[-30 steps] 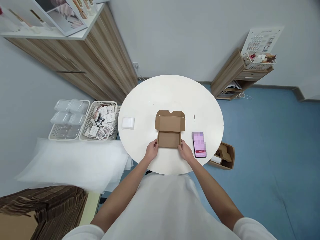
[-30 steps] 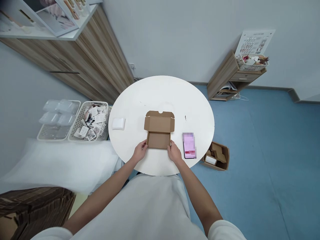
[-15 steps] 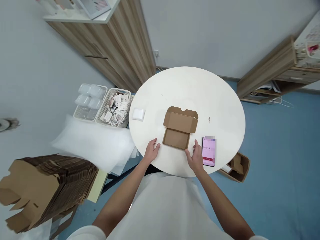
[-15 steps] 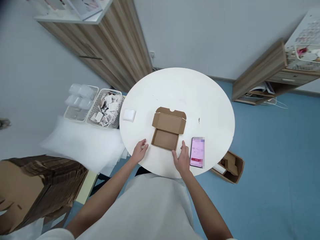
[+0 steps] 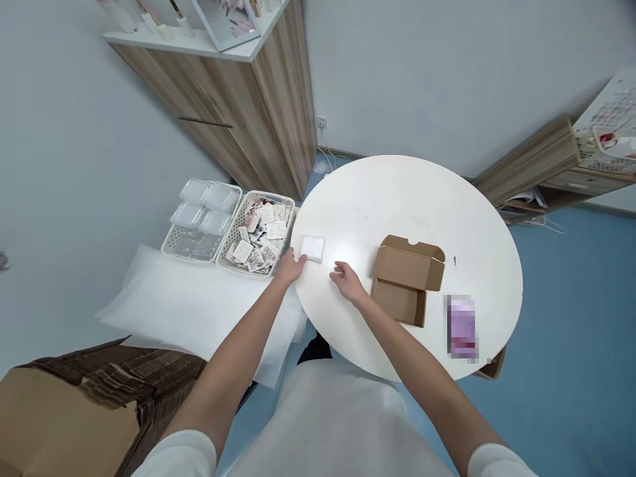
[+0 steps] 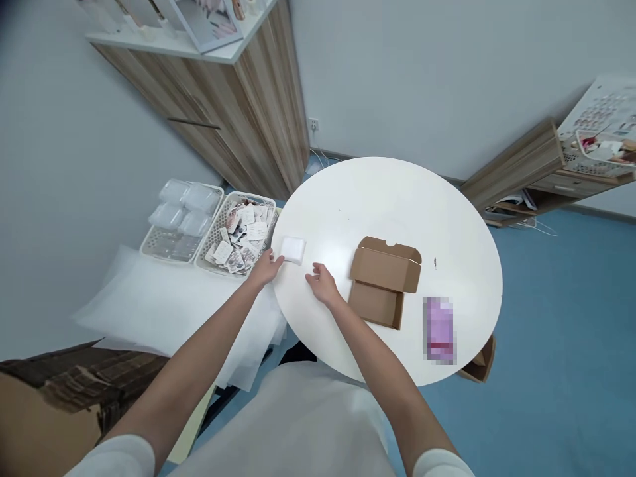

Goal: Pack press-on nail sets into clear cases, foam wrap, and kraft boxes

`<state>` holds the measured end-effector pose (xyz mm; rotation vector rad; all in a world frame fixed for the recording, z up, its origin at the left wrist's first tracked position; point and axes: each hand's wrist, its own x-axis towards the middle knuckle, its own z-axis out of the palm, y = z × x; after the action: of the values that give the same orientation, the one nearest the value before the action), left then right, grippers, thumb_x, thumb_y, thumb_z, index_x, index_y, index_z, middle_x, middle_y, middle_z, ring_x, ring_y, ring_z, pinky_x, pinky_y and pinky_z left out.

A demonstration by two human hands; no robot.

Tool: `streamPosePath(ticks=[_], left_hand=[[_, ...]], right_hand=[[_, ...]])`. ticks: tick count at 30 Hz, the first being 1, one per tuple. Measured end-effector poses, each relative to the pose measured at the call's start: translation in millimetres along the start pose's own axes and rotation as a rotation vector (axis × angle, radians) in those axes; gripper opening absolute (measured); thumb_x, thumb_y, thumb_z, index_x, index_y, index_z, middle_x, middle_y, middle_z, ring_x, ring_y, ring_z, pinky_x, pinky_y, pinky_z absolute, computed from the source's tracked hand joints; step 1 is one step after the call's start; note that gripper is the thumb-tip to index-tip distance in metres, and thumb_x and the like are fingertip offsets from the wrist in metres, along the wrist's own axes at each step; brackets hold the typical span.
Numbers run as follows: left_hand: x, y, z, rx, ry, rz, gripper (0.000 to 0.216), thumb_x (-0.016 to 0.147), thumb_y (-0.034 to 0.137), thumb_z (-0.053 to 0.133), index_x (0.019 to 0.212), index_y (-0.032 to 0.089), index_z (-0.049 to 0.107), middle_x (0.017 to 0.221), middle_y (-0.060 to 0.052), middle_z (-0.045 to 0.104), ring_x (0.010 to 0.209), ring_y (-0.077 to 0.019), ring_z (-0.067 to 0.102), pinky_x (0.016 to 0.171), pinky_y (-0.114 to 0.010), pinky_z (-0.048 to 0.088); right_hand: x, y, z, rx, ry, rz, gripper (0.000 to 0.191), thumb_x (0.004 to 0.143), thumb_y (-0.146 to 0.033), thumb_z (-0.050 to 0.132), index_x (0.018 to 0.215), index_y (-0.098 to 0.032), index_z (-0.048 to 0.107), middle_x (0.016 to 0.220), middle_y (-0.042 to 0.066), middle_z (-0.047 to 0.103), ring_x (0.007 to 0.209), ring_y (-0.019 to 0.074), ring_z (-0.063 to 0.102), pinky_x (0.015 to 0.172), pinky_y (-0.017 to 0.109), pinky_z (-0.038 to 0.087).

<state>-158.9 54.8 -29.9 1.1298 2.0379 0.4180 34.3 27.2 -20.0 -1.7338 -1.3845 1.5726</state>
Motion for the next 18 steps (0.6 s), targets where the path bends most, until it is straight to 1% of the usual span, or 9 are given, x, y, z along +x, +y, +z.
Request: streamPosePath(ticks=[2, 5, 8, 11, 13, 15, 18], left_hand=[[10, 0, -1, -0.022, -0.044, -0.037, 0.062, 0.078, 0.045, 0.048, 0.128, 0.012, 0.035, 0.117, -0.016, 0.053, 0.107, -0.0236, 0.051, 0.087, -0.032, 0.037], [21, 1, -1, -0.013, -0.046, -0.02, 0.054, 0.08, 0.042, 0.046, 0.125, 0.013, 0.04, 0.107, -0.012, 0.059, 0.103, -0.0231, 0.053, 0.087, -0.032, 0.037], [30, 5, -1, 0.0, -0.036, 0.038, 0.045, 0.08, 0.036, 0.046, 0.119, 0.015, 0.048, 0.101, -0.01, 0.061, 0.099, -0.0218, 0.055, 0.086, -0.031, 0.038], [38, 6, 0, 0.001, -0.039, 0.088, 0.038, 0.078, 0.03, 0.049, 0.112, 0.015, 0.055, 0.096, -0.008, 0.063, 0.093, -0.0201, 0.057, 0.084, -0.029, 0.04], [43, 2, 3, -0.034, -0.039, 0.098, 0.034, 0.075, 0.026, 0.053, 0.107, 0.016, 0.058, 0.092, -0.007, 0.065, 0.089, -0.0185, 0.058, 0.083, -0.028, 0.041], [47, -5, 8, -0.121, -0.047, 0.082, 0.032, 0.073, 0.024, 0.055, 0.104, 0.016, 0.06, 0.089, -0.006, 0.066, 0.086, -0.0171, 0.059, 0.082, -0.027, 0.042], [49, -13, 14, -0.295, -0.077, 0.04, 0.031, 0.07, 0.024, 0.058, 0.101, 0.016, 0.062, 0.088, -0.006, 0.066, 0.083, -0.0158, 0.061, 0.08, -0.028, 0.044]], right_hand=[[26, -7, 17, 0.073, 0.055, 0.128, 0.044, 0.076, -0.036, 0.049, 0.116, -0.021, 0.041, 0.105, 0.006, 0.052, 0.083, 0.013, 0.055, 0.066, 0.025, 0.047], [54, -18, 30, 0.13, 0.092, 0.222, 0.047, 0.077, -0.042, 0.047, 0.118, -0.022, 0.037, 0.1, 0.005, 0.053, 0.073, 0.0123, 0.057, 0.055, 0.023, 0.046], [71, -26, 36, 0.038, 0.13, 0.225, 0.041, 0.078, -0.042, 0.045, 0.114, -0.022, 0.04, 0.094, 0.004, 0.056, 0.067, 0.012, 0.057, 0.053, 0.023, 0.045], [83, -27, 41, -0.148, 0.188, 0.208, 0.028, 0.078, -0.034, 0.048, 0.103, -0.022, 0.049, 0.09, 0.003, 0.058, 0.072, 0.0131, 0.057, 0.059, 0.024, 0.045], [87, -25, 43, -0.222, 0.209, 0.202, 0.022, 0.076, -0.03, 0.05, 0.097, -0.022, 0.053, 0.088, 0.002, 0.059, 0.075, 0.0136, 0.056, 0.062, 0.024, 0.045], [89, -22, 45, -0.236, 0.223, 0.198, 0.019, 0.075, -0.027, 0.051, 0.094, -0.022, 0.054, 0.087, 0.002, 0.059, 0.075, 0.0133, 0.056, 0.063, 0.024, 0.045], [86, -21, 46, -0.171, 0.241, 0.201, 0.018, 0.074, -0.025, 0.052, 0.091, -0.022, 0.055, 0.087, 0.001, 0.06, 0.073, 0.0119, 0.056, 0.062, 0.023, 0.045]])
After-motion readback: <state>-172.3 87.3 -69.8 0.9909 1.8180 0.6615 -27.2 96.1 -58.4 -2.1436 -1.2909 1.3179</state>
